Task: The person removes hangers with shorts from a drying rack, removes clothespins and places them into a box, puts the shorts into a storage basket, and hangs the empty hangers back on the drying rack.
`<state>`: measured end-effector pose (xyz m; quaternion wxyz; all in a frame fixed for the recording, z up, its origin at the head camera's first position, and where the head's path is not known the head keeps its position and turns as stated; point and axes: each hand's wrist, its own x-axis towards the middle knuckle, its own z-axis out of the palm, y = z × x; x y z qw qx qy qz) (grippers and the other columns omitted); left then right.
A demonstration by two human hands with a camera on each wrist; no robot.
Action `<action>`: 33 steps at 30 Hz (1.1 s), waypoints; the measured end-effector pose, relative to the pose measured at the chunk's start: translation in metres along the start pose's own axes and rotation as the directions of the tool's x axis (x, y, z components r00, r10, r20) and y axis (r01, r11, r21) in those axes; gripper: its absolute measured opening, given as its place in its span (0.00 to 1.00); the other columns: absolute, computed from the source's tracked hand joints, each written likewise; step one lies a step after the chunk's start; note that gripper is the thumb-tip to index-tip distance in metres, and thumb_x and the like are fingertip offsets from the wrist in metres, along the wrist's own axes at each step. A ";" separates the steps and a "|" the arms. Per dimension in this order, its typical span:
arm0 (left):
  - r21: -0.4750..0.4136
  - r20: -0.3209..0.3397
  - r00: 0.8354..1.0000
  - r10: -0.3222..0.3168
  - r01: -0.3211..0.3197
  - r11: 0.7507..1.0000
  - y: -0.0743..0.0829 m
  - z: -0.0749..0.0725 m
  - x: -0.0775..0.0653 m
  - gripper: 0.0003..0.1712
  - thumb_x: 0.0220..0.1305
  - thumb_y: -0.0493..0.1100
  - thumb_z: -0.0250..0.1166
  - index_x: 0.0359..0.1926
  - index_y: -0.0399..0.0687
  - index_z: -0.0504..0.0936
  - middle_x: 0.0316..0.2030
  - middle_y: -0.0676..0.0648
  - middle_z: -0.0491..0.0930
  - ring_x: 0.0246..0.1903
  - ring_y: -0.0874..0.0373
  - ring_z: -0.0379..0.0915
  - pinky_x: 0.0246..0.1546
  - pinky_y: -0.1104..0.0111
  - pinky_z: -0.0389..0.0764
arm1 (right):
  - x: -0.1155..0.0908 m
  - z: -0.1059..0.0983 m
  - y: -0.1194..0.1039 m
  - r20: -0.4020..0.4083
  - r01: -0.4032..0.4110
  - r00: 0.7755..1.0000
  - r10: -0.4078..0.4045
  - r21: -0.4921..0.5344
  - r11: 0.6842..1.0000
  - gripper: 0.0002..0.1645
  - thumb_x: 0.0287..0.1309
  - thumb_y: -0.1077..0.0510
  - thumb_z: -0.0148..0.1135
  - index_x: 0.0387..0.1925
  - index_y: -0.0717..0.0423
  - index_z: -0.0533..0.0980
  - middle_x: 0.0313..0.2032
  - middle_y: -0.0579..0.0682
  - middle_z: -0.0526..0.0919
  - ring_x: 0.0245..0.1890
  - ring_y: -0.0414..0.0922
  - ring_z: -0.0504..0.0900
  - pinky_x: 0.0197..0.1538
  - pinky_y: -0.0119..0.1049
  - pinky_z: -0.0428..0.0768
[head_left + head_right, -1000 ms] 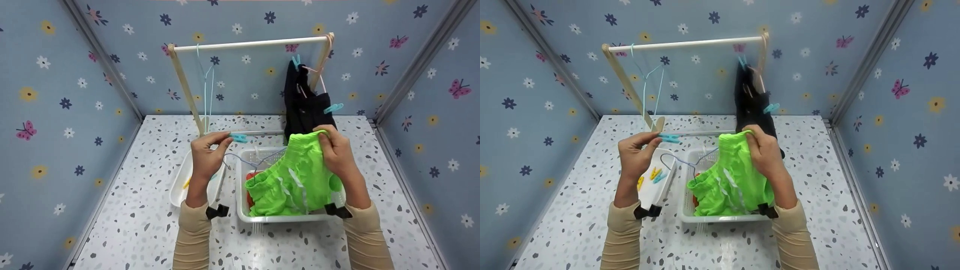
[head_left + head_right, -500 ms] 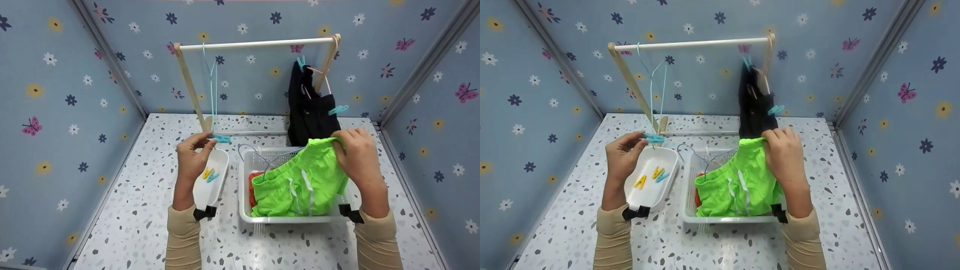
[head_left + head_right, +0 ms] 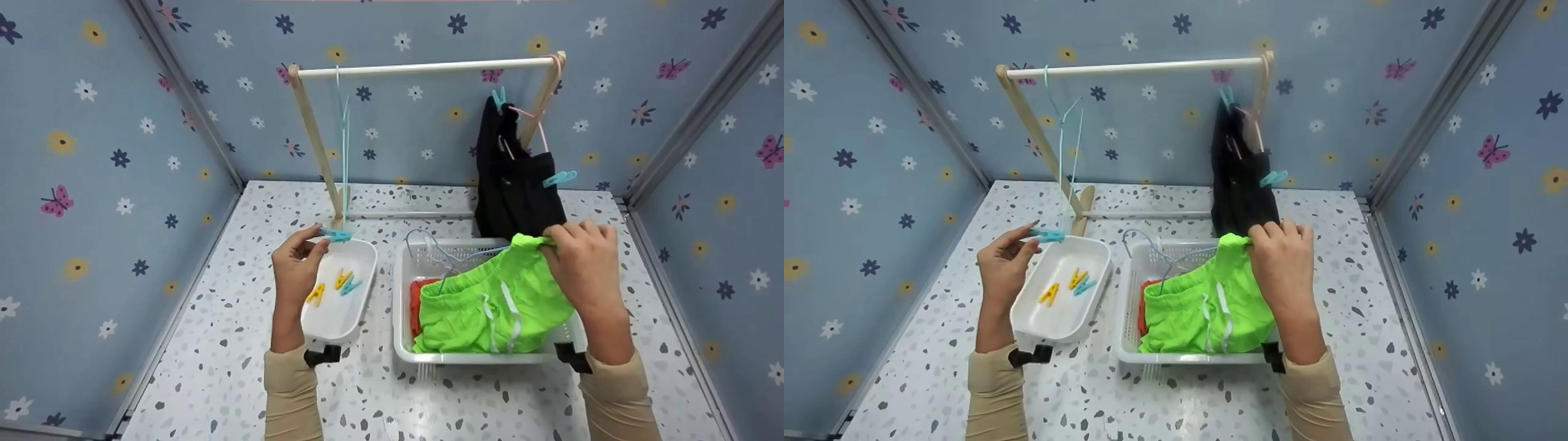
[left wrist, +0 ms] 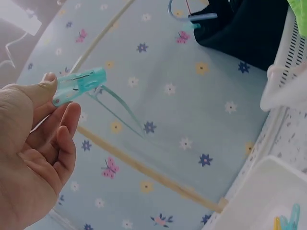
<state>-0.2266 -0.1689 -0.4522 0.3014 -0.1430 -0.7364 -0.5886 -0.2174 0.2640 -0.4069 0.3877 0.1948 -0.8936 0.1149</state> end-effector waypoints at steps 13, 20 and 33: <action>0.103 -0.096 0.960 -0.263 0.272 0.957 -0.074 -0.013 -0.014 0.17 0.61 0.41 0.70 0.50 0.41 0.84 0.41 0.44 0.84 0.27 0.56 0.77 0.27 0.74 0.77 | -0.009 0.003 0.004 -0.017 -0.010 1.000 0.010 0.011 1.000 0.09 0.44 0.70 0.74 0.29 0.60 0.81 0.27 0.55 0.81 0.26 0.57 0.71 0.32 0.50 0.64; 0.375 0.055 0.890 -0.452 0.401 0.836 -0.092 -0.006 -0.021 0.19 0.62 0.46 0.69 0.51 0.42 0.83 0.41 0.45 0.83 0.29 0.55 0.79 0.30 0.64 0.79 | -0.010 0.003 0.005 -0.033 -0.002 0.999 0.003 0.016 1.000 0.07 0.47 0.68 0.72 0.31 0.59 0.84 0.28 0.55 0.82 0.27 0.57 0.73 0.32 0.51 0.64; 0.527 0.139 0.802 -0.581 0.436 0.729 -0.107 0.000 -0.036 0.23 0.62 0.46 0.68 0.56 0.42 0.80 0.44 0.41 0.82 0.41 0.47 0.78 0.42 0.53 0.76 | -0.025 0.005 0.012 -0.026 -0.044 0.999 0.046 0.093 0.995 0.08 0.45 0.68 0.72 0.31 0.58 0.84 0.28 0.55 0.83 0.27 0.55 0.72 0.34 0.50 0.63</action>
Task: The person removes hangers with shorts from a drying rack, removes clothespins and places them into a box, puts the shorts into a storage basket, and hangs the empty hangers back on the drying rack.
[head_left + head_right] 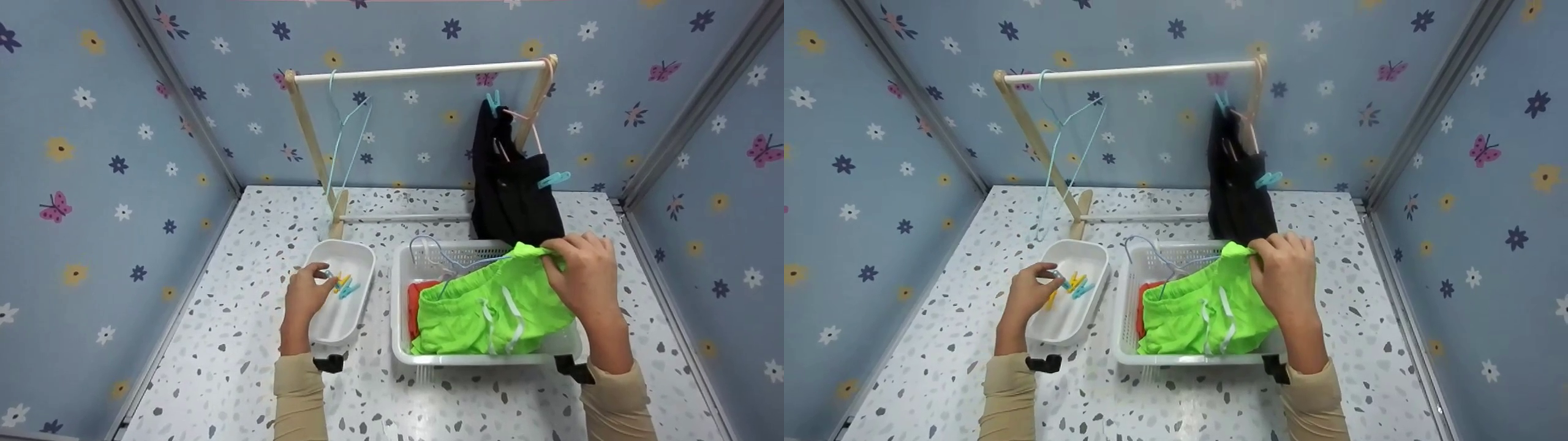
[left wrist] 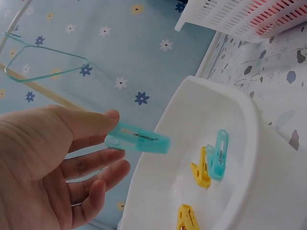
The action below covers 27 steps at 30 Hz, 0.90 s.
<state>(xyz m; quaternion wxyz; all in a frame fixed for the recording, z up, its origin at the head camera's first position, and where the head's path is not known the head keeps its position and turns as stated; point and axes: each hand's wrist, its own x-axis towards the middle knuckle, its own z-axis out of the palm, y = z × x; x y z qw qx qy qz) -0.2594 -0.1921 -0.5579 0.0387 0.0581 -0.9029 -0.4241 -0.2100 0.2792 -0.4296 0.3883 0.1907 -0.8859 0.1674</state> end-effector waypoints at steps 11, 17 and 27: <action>0.072 0.015 0.996 -0.082 0.081 0.994 -0.005 0.004 0.000 0.23 0.63 0.47 0.67 0.55 0.41 0.79 0.46 0.40 0.81 0.44 0.46 0.77 0.45 0.52 0.75 | -0.006 -0.001 0.006 -0.052 -0.032 0.998 0.036 0.072 0.997 0.11 0.41 0.71 0.74 0.30 0.57 0.84 0.28 0.54 0.83 0.27 0.55 0.74 0.33 0.48 0.60; 0.054 -0.003 0.997 -0.075 0.075 0.996 -0.004 0.007 -0.003 0.19 0.67 0.47 0.63 0.54 0.42 0.80 0.46 0.41 0.81 0.43 0.48 0.77 0.44 0.54 0.75 | -0.009 -0.003 0.010 -0.127 -0.056 0.989 0.077 0.164 0.985 0.14 0.38 0.74 0.73 0.29 0.57 0.85 0.27 0.53 0.83 0.27 0.53 0.74 0.34 0.48 0.61; -0.079 0.041 0.994 0.102 -0.098 0.992 0.007 0.009 -0.013 0.13 0.70 0.44 0.60 0.50 0.44 0.84 0.41 0.46 0.82 0.39 0.53 0.78 0.40 0.57 0.77 | -0.011 -0.012 0.020 -0.251 -0.095 0.952 0.174 0.296 0.950 0.15 0.36 0.79 0.71 0.27 0.62 0.85 0.26 0.56 0.84 0.28 0.49 0.73 0.38 0.38 0.58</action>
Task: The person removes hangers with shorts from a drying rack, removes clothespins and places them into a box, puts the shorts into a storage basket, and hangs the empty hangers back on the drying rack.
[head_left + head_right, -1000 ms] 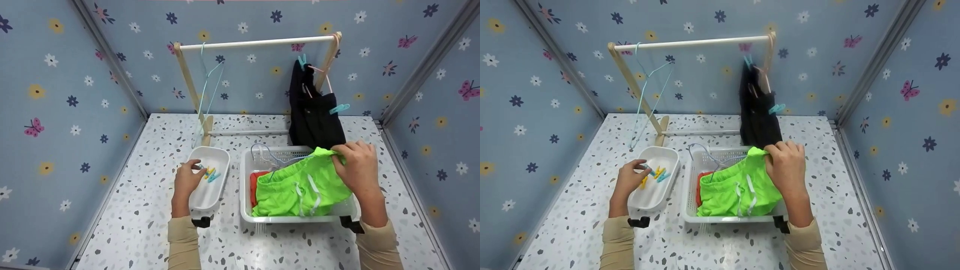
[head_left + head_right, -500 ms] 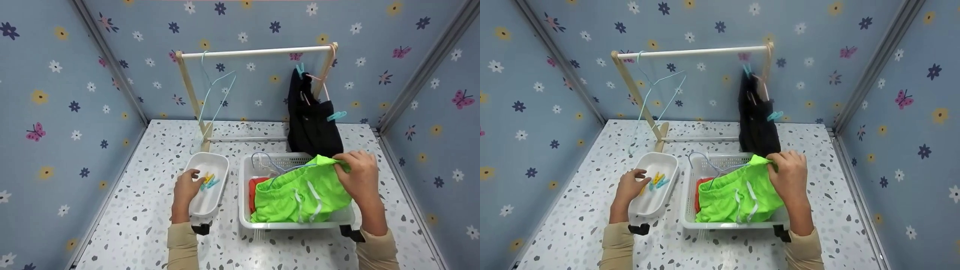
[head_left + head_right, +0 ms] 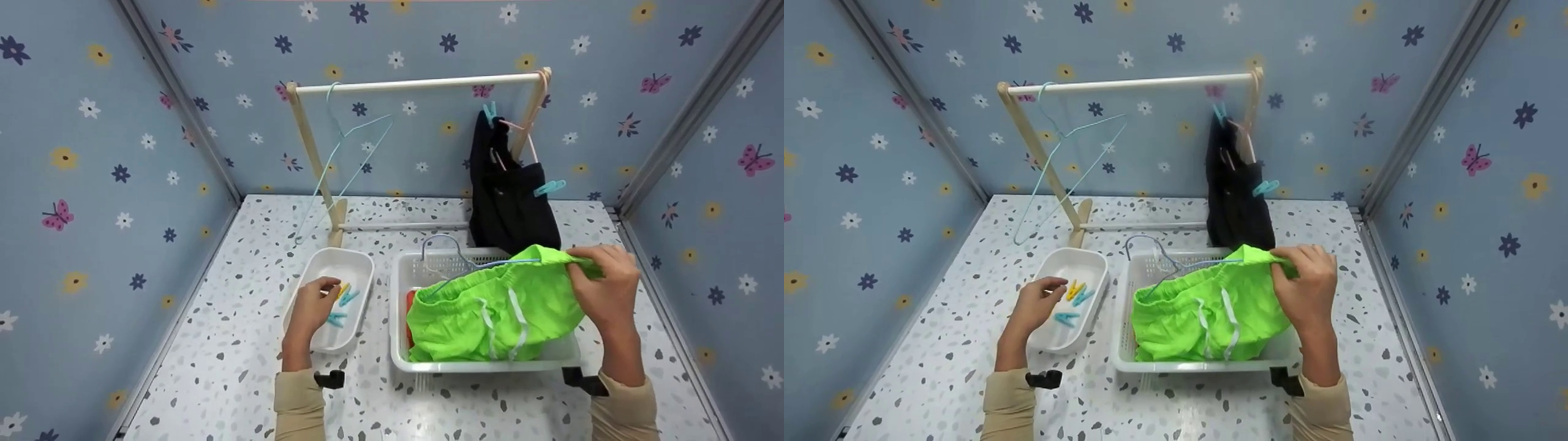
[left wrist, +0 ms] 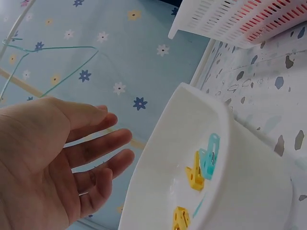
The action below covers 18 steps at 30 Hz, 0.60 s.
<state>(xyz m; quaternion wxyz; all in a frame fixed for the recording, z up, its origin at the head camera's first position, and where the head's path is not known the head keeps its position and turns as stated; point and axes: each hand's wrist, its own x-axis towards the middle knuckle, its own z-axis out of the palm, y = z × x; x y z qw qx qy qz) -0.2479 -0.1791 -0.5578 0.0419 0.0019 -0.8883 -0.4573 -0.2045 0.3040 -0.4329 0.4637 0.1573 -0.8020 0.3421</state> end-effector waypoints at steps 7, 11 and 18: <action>-0.090 0.093 0.992 0.081 -0.073 0.993 0.020 0.002 -0.002 0.12 0.71 0.43 0.60 0.50 0.46 0.84 0.40 0.46 0.82 0.37 0.52 0.78 0.39 0.58 0.77 | 0.013 -0.013 -0.018 -0.107 -0.073 0.991 0.083 0.094 0.993 0.09 0.39 0.81 0.64 0.25 0.71 0.83 0.24 0.64 0.81 0.29 0.35 0.72 0.42 0.31 0.61; -0.133 0.147 0.976 0.162 -0.143 0.981 0.036 0.006 -0.002 0.13 0.71 0.43 0.59 0.51 0.44 0.83 0.43 0.44 0.82 0.39 0.51 0.79 0.41 0.57 0.78 | 0.018 -0.017 -0.035 -0.198 -0.118 0.970 0.144 0.138 0.983 0.07 0.41 0.81 0.61 0.25 0.76 0.81 0.24 0.63 0.81 0.29 0.36 0.73 0.37 0.29 0.65; -0.211 0.099 0.950 0.297 -0.271 0.939 0.066 0.010 -0.009 0.14 0.73 0.45 0.56 0.53 0.46 0.82 0.48 0.46 0.82 0.40 0.53 0.79 0.42 0.58 0.78 | 0.017 -0.010 -0.043 -0.278 -0.202 0.927 0.253 0.201 0.959 0.06 0.43 0.82 0.61 0.27 0.77 0.80 0.26 0.59 0.81 0.28 0.40 0.73 0.30 0.29 0.69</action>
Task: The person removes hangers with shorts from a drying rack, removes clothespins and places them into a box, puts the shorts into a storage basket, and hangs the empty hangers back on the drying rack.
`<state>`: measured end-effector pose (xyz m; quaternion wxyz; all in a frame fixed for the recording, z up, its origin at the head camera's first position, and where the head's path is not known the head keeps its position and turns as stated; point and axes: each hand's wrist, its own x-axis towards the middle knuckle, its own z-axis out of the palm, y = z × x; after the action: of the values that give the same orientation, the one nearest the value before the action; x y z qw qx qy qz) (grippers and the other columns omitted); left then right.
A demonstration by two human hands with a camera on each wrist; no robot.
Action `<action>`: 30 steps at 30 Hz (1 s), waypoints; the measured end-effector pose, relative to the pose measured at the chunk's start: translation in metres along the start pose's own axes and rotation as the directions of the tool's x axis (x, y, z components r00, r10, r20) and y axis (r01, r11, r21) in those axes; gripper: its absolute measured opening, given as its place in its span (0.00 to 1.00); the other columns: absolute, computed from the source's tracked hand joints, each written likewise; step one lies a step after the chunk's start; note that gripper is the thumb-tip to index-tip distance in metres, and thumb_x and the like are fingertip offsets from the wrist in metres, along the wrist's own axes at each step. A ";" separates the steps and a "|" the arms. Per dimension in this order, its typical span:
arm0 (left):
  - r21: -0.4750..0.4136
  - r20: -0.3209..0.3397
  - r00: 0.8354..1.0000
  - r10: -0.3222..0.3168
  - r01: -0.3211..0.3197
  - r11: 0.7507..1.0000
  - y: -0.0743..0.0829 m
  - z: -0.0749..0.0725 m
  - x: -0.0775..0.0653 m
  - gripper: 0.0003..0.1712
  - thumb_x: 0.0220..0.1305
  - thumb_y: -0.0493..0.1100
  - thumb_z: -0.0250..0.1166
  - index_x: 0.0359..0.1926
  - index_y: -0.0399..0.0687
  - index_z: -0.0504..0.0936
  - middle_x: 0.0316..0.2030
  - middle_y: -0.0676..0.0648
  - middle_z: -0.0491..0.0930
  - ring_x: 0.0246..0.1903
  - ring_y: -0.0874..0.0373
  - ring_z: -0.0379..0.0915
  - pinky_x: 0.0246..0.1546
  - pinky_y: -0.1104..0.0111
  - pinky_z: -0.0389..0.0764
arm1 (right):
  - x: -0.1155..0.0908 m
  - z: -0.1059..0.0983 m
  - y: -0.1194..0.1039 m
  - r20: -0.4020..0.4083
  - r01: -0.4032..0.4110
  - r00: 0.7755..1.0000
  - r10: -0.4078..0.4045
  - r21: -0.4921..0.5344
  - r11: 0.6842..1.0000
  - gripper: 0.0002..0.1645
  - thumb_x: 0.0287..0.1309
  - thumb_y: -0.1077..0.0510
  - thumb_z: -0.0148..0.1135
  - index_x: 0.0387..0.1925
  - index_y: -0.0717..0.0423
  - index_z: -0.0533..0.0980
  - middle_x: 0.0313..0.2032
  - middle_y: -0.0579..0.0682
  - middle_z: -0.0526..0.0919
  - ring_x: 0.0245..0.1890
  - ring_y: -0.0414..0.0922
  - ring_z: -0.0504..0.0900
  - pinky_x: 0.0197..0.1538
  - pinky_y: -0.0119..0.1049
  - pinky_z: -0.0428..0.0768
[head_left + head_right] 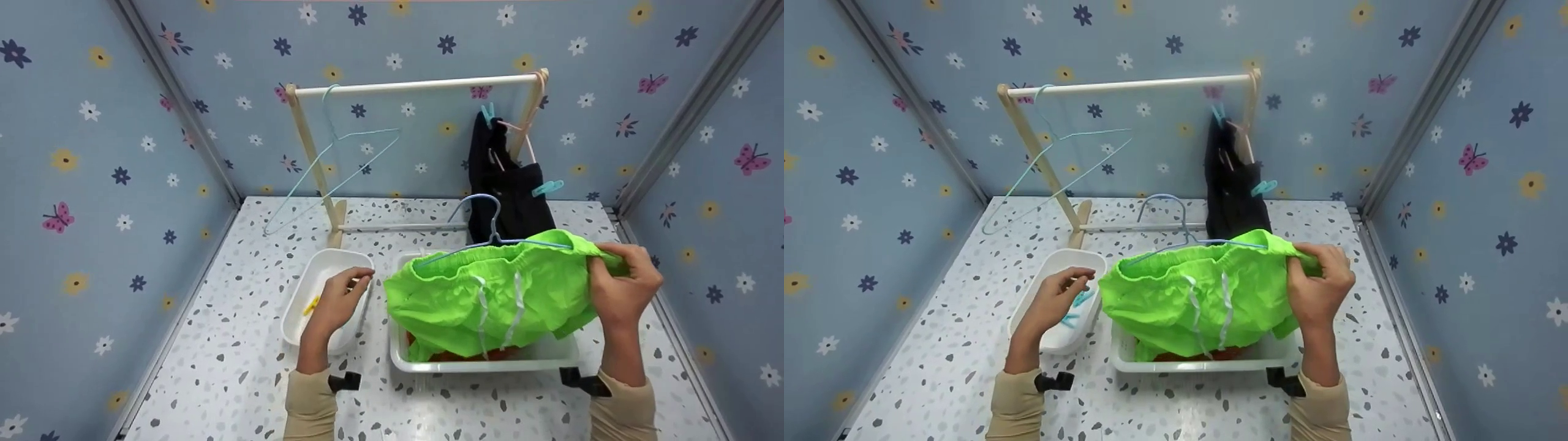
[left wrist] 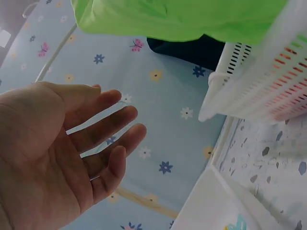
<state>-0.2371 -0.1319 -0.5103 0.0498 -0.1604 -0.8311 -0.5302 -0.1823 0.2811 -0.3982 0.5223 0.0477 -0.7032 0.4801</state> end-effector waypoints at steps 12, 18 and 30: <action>-0.006 -0.061 0.984 0.167 -0.168 0.986 0.049 0.008 0.019 0.28 0.73 0.50 0.56 0.69 0.45 0.66 0.59 0.44 0.72 0.54 0.51 0.72 0.51 0.52 0.74 | -0.005 0.026 -0.011 -0.129 -0.131 0.982 0.140 0.070 0.989 0.06 0.45 0.80 0.63 0.27 0.73 0.81 0.26 0.58 0.82 0.22 0.37 0.75 0.27 0.24 0.73; 0.036 -0.156 0.953 0.260 -0.257 0.966 0.050 0.009 0.031 0.14 0.71 0.46 0.59 0.50 0.42 0.77 0.41 0.47 0.79 0.39 0.56 0.75 0.42 0.59 0.75 | -0.007 0.032 -0.013 -0.140 -0.147 0.977 0.161 0.106 0.983 0.07 0.44 0.81 0.62 0.27 0.73 0.81 0.27 0.59 0.82 0.23 0.38 0.77 0.28 0.24 0.74; 0.608 -0.250 0.797 0.550 -0.312 0.729 0.078 0.005 0.034 0.10 0.68 0.41 0.60 0.31 0.40 0.75 0.30 0.43 0.75 0.34 0.45 0.72 0.42 0.55 0.72 | -0.012 0.048 -0.021 -0.125 -0.160 0.975 0.181 0.161 0.974 0.06 0.45 0.80 0.62 0.28 0.74 0.81 0.27 0.57 0.82 0.21 0.39 0.76 0.26 0.26 0.73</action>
<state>-0.2438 -0.0904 -0.4361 0.3925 -0.2168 -0.8523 -0.2693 -0.1978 0.2300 -0.3943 0.5216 -0.0076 -0.6284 0.5770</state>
